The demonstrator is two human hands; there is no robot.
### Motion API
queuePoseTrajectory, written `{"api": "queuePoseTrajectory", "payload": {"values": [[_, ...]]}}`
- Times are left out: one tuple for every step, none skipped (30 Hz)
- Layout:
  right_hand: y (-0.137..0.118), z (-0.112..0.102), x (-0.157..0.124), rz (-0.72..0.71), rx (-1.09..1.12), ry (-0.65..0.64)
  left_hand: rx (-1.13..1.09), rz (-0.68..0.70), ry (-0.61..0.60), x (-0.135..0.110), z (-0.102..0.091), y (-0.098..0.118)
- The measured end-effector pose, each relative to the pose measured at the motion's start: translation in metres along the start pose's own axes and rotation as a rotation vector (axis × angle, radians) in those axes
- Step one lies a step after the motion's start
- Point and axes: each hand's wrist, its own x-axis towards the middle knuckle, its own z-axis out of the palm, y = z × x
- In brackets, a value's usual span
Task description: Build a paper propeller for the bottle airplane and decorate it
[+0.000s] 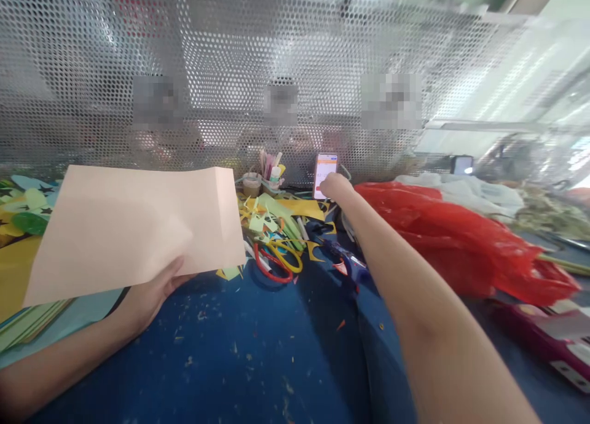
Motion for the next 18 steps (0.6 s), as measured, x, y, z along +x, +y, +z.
{"api": "queuePoseTrajectory", "payload": {"values": [[-0.006, -0.003, -0.013, 0.000, 0.007, -0.029, 0.002, 0.004, -0.009, 0.000, 0.000, 0.001], [-0.014, -0.004, -0.028, -0.007, 0.016, -0.061, 0.008, 0.001, -0.018, 0.000, 0.000, 0.001], [-0.024, -0.003, -0.046, -0.031, 0.030, -0.092, 0.017, -0.009, -0.024, 0.000, -0.001, 0.001], [-0.035, -0.001, -0.065, -0.066, 0.052, -0.120, 0.029, -0.022, -0.026, -0.001, -0.002, 0.001], [-0.047, 0.002, -0.085, -0.125, 0.081, -0.157, 0.043, -0.034, -0.024, -0.001, -0.002, 0.000], [-0.058, 0.006, -0.104, -0.173, 0.104, -0.196, 0.059, -0.042, -0.020, -0.001, -0.003, -0.001], [-0.068, 0.010, -0.121, -0.237, 0.136, -0.239, 0.071, -0.042, -0.013, -0.001, -0.004, -0.001], [-0.076, 0.013, -0.137, -0.270, 0.175, -0.265, 0.075, -0.032, -0.009, -0.002, -0.004, -0.001], [-0.082, 0.017, -0.149, -0.267, 0.190, -0.269, 0.072, -0.018, -0.009, -0.002, -0.004, -0.002], [-0.087, 0.020, -0.157, -0.264, 0.200, -0.251, 0.063, -0.004, -0.009, -0.002, -0.004, -0.001], [-0.089, 0.022, -0.162, -0.252, 0.215, -0.246, 0.050, 0.008, -0.009, -0.003, -0.003, -0.001], [-0.090, 0.024, -0.165, -0.238, 0.226, -0.242, 0.040, 0.014, -0.008, -0.003, -0.002, -0.001], [-0.089, 0.026, -0.165, -0.227, 0.238, -0.243, 0.035, 0.018, -0.007, -0.004, -0.002, 0.000], [-0.088, 0.027, -0.163, -0.214, 0.252, -0.249, 0.034, 0.021, -0.006, -0.004, -0.001, 0.001], [-0.086, 0.029, -0.160, -0.201, 0.267, -0.256, 0.035, 0.026, -0.002, -0.004, 0.000, 0.001], [-0.084, 0.030, -0.158, -0.186, 0.283, -0.261, 0.035, 0.032, 0.002, -0.005, 0.000, 0.002], [-0.082, 0.031, -0.155, -0.170, 0.303, -0.266, 0.033, 0.039, 0.003, -0.005, 0.001, 0.002], [-0.080, 0.032, -0.153, -0.153, 0.323, -0.270, 0.026, 0.045, 0.004, -0.006, 0.001, 0.003]]}}
